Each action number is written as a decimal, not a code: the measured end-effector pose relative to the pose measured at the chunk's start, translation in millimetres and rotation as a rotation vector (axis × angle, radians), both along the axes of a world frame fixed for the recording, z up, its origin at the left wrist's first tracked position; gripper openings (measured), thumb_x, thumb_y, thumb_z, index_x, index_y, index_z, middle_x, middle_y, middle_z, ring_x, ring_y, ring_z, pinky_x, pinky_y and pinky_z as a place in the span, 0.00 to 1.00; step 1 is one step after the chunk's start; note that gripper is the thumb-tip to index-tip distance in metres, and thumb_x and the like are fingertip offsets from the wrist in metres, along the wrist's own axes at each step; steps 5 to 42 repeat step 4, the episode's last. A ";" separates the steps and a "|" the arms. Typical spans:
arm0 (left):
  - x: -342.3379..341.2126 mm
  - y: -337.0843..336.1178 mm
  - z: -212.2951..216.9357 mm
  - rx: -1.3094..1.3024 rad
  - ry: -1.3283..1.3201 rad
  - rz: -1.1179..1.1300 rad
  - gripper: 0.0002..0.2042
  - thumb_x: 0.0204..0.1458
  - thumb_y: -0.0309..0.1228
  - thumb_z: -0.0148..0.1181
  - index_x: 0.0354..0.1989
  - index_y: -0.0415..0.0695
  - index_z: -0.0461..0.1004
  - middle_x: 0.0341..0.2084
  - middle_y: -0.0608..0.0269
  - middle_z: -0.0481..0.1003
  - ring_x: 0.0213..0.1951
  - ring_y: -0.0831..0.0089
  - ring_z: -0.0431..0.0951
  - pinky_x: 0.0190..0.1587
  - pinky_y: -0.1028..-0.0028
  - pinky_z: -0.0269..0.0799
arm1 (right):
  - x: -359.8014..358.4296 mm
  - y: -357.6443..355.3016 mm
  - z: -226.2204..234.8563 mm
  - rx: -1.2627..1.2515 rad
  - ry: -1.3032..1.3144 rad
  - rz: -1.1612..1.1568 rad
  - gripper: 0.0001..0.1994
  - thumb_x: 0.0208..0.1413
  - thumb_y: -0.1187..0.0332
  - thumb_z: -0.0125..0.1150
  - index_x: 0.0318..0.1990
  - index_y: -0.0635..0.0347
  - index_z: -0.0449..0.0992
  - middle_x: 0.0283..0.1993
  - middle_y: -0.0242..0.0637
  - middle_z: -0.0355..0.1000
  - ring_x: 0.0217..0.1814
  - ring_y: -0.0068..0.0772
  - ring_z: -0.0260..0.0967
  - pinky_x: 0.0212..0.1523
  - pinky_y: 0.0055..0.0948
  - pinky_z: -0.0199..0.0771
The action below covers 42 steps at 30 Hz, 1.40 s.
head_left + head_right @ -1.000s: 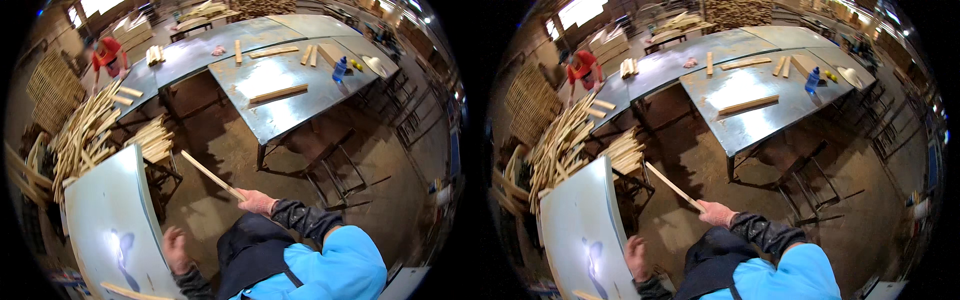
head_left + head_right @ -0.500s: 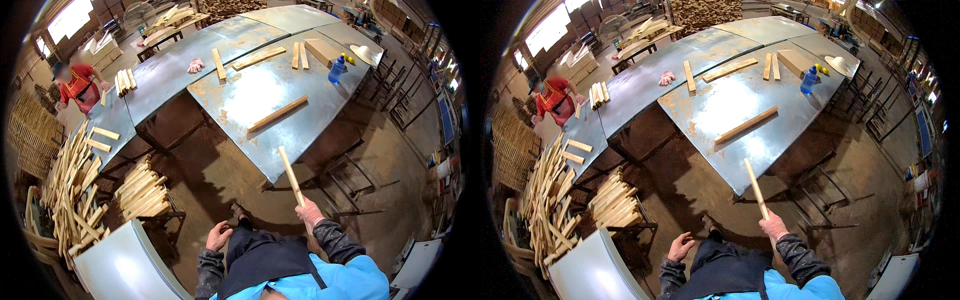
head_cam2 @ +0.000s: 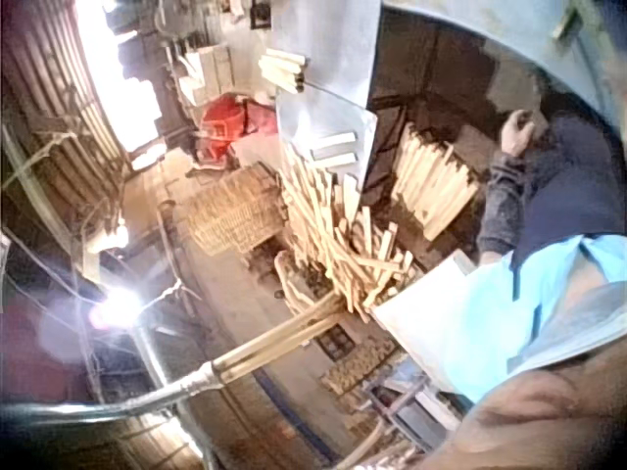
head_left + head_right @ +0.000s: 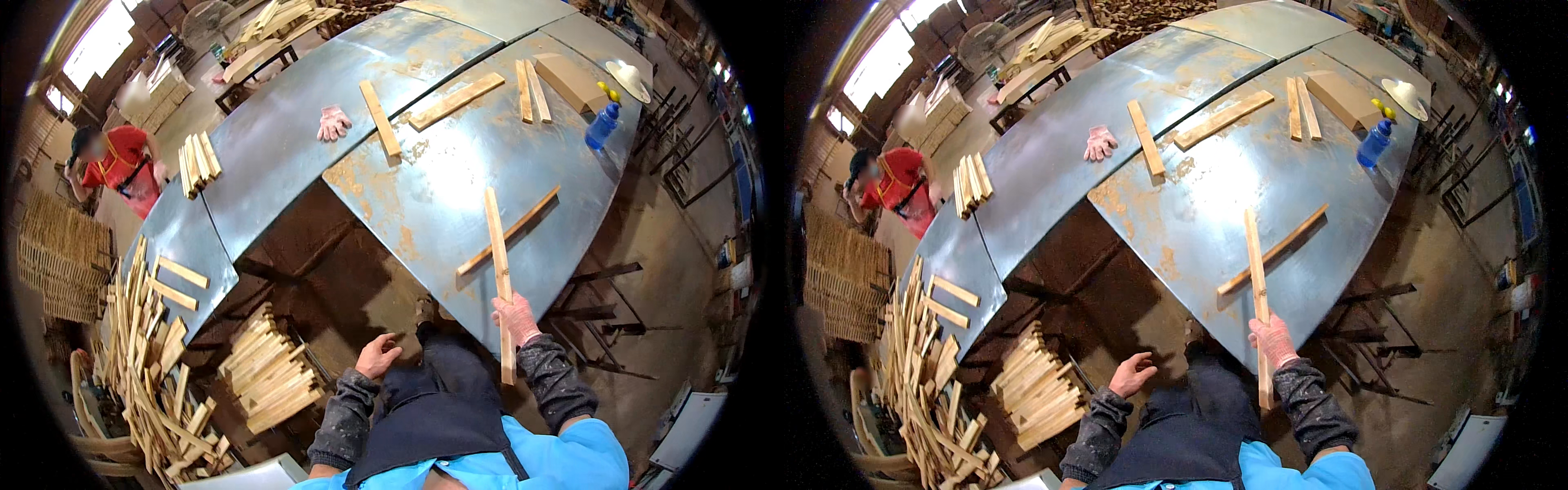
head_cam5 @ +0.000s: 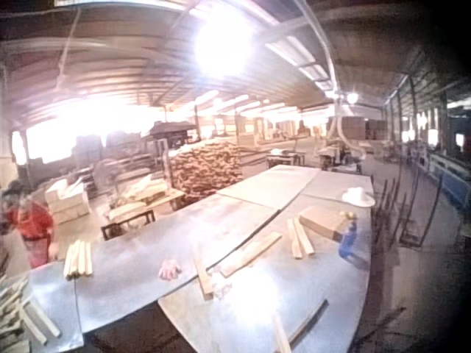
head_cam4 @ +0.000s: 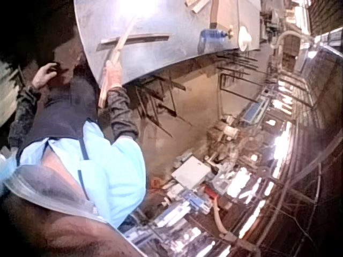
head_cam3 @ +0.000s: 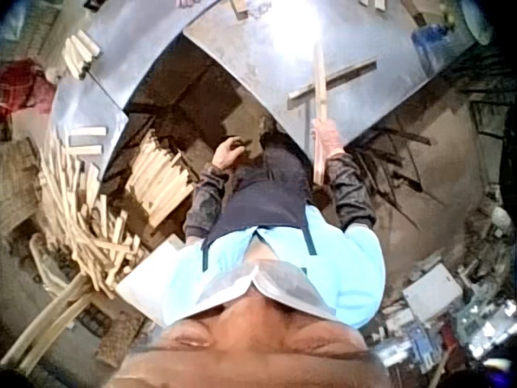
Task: The person gathers and stacks small wooden sticks on a metal table in a workshop. They repeatedly pick up bundles of sticks, align them, and place them into a neat pile while another worker assists in the background.
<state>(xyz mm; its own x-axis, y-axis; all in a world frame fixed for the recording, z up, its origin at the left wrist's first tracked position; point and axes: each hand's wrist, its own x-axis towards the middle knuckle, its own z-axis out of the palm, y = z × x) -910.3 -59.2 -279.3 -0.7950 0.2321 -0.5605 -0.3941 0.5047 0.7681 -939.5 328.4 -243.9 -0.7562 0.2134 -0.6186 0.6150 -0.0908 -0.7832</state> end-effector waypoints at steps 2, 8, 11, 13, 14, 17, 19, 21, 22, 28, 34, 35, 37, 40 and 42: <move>-41.2 -0.8 -10.0 0.016 -0.046 -0.026 0.30 0.60 0.38 0.69 0.68 0.37 0.70 0.54 0.44 0.81 0.56 0.57 0.82 0.58 0.63 0.78 | -52.2 -9.0 -11.9 -0.060 -0.006 0.016 0.29 0.64 0.64 0.65 0.71 0.61 0.67 0.38 0.32 0.74 0.32 0.23 0.74 0.31 0.27 0.79; -81.1 -12.7 -32.4 -0.078 -0.055 -0.131 0.33 0.59 0.39 0.70 0.71 0.38 0.68 0.58 0.47 0.80 0.57 0.55 0.82 0.62 0.62 0.75 | -106.2 -22.2 -30.5 -0.167 0.057 0.063 0.32 0.63 0.63 0.68 0.73 0.56 0.66 0.39 0.31 0.74 0.31 0.22 0.73 0.31 0.25 0.78; -81.1 -12.7 -32.4 -0.078 -0.055 -0.131 0.33 0.59 0.39 0.70 0.71 0.38 0.68 0.58 0.47 0.80 0.57 0.55 0.82 0.62 0.62 0.75 | -106.2 -22.2 -30.5 -0.167 0.057 0.063 0.32 0.63 0.63 0.68 0.73 0.56 0.66 0.39 0.31 0.74 0.31 0.22 0.73 0.31 0.25 0.78; -81.1 -12.7 -32.4 -0.078 -0.055 -0.131 0.33 0.59 0.39 0.70 0.71 0.38 0.68 0.58 0.47 0.80 0.57 0.55 0.82 0.62 0.62 0.75 | -106.2 -22.2 -30.5 -0.167 0.057 0.063 0.32 0.63 0.63 0.68 0.73 0.56 0.66 0.39 0.31 0.74 0.31 0.22 0.73 0.31 0.25 0.78; -81.1 -12.7 -32.4 -0.078 -0.055 -0.131 0.33 0.59 0.39 0.70 0.71 0.38 0.68 0.58 0.47 0.80 0.57 0.55 0.82 0.62 0.62 0.75 | -106.2 -22.2 -30.5 -0.167 0.057 0.063 0.32 0.63 0.63 0.68 0.73 0.56 0.66 0.39 0.31 0.74 0.31 0.22 0.73 0.31 0.25 0.78; -81.1 -12.7 -32.4 -0.078 -0.055 -0.131 0.33 0.59 0.39 0.70 0.71 0.38 0.68 0.58 0.47 0.80 0.57 0.55 0.82 0.62 0.62 0.75 | -106.2 -22.2 -30.5 -0.167 0.057 0.063 0.32 0.63 0.63 0.68 0.73 0.56 0.66 0.39 0.31 0.74 0.31 0.22 0.73 0.31 0.25 0.78; -81.1 -12.7 -32.4 -0.078 -0.055 -0.131 0.33 0.59 0.39 0.70 0.71 0.38 0.68 0.58 0.47 0.80 0.57 0.55 0.82 0.62 0.62 0.75 | -106.2 -22.2 -30.5 -0.167 0.057 0.063 0.32 0.63 0.63 0.68 0.73 0.56 0.66 0.39 0.31 0.74 0.31 0.22 0.73 0.31 0.25 0.78; -81.1 -12.7 -32.4 -0.078 -0.055 -0.131 0.33 0.59 0.39 0.70 0.71 0.38 0.68 0.58 0.47 0.80 0.57 0.55 0.82 0.62 0.62 0.75 | -106.2 -22.2 -30.5 -0.167 0.057 0.063 0.32 0.63 0.63 0.68 0.73 0.56 0.66 0.39 0.31 0.74 0.31 0.22 0.73 0.31 0.25 0.78; -81.1 -12.7 -32.4 -0.078 -0.055 -0.131 0.33 0.59 0.39 0.70 0.71 0.38 0.68 0.58 0.47 0.80 0.57 0.55 0.82 0.62 0.62 0.75 | -106.2 -22.2 -30.5 -0.167 0.057 0.063 0.32 0.63 0.63 0.68 0.73 0.56 0.66 0.39 0.31 0.74 0.31 0.22 0.73 0.31 0.25 0.78; -81.1 -12.7 -32.4 -0.078 -0.055 -0.131 0.33 0.59 0.39 0.70 0.71 0.38 0.68 0.58 0.47 0.80 0.57 0.55 0.82 0.62 0.62 0.75 | -106.2 -22.2 -30.5 -0.167 0.057 0.063 0.32 0.63 0.63 0.68 0.73 0.56 0.66 0.39 0.31 0.74 0.31 0.22 0.73 0.31 0.25 0.78; -81.1 -12.7 -32.4 -0.078 -0.055 -0.131 0.33 0.59 0.39 0.70 0.71 0.38 0.68 0.58 0.47 0.80 0.57 0.55 0.82 0.62 0.62 0.75 | -106.2 -22.2 -30.5 -0.167 0.057 0.063 0.32 0.63 0.63 0.68 0.73 0.56 0.66 0.39 0.31 0.74 0.31 0.22 0.73 0.31 0.25 0.78; -81.1 -12.7 -32.4 -0.078 -0.055 -0.131 0.33 0.59 0.39 0.70 0.71 0.38 0.68 0.58 0.47 0.80 0.57 0.55 0.82 0.62 0.62 0.75 | -106.2 -22.2 -30.5 -0.167 0.057 0.063 0.32 0.63 0.63 0.68 0.73 0.56 0.66 0.39 0.31 0.74 0.31 0.22 0.73 0.31 0.25 0.78; -81.1 -12.7 -32.4 -0.078 -0.055 -0.131 0.33 0.59 0.39 0.70 0.71 0.38 0.68 0.58 0.47 0.80 0.57 0.55 0.82 0.62 0.62 0.75 | -106.2 -22.2 -30.5 -0.167 0.057 0.063 0.32 0.63 0.63 0.68 0.73 0.56 0.66 0.39 0.31 0.74 0.31 0.22 0.73 0.31 0.25 0.78; -81.1 -12.7 -32.4 -0.078 -0.055 -0.131 0.33 0.59 0.39 0.70 0.71 0.38 0.68 0.58 0.47 0.80 0.57 0.55 0.82 0.62 0.62 0.75 | -106.2 -22.2 -30.5 -0.167 0.057 0.063 0.32 0.63 0.63 0.68 0.73 0.56 0.66 0.39 0.31 0.74 0.31 0.22 0.73 0.31 0.25 0.78; -81.1 -12.7 -32.4 -0.078 -0.055 -0.131 0.33 0.59 0.39 0.70 0.71 0.38 0.68 0.58 0.47 0.80 0.57 0.55 0.82 0.62 0.62 0.75 | -106.2 -22.2 -30.5 -0.167 0.057 0.063 0.32 0.63 0.63 0.68 0.73 0.56 0.66 0.39 0.31 0.74 0.31 0.22 0.73 0.31 0.25 0.78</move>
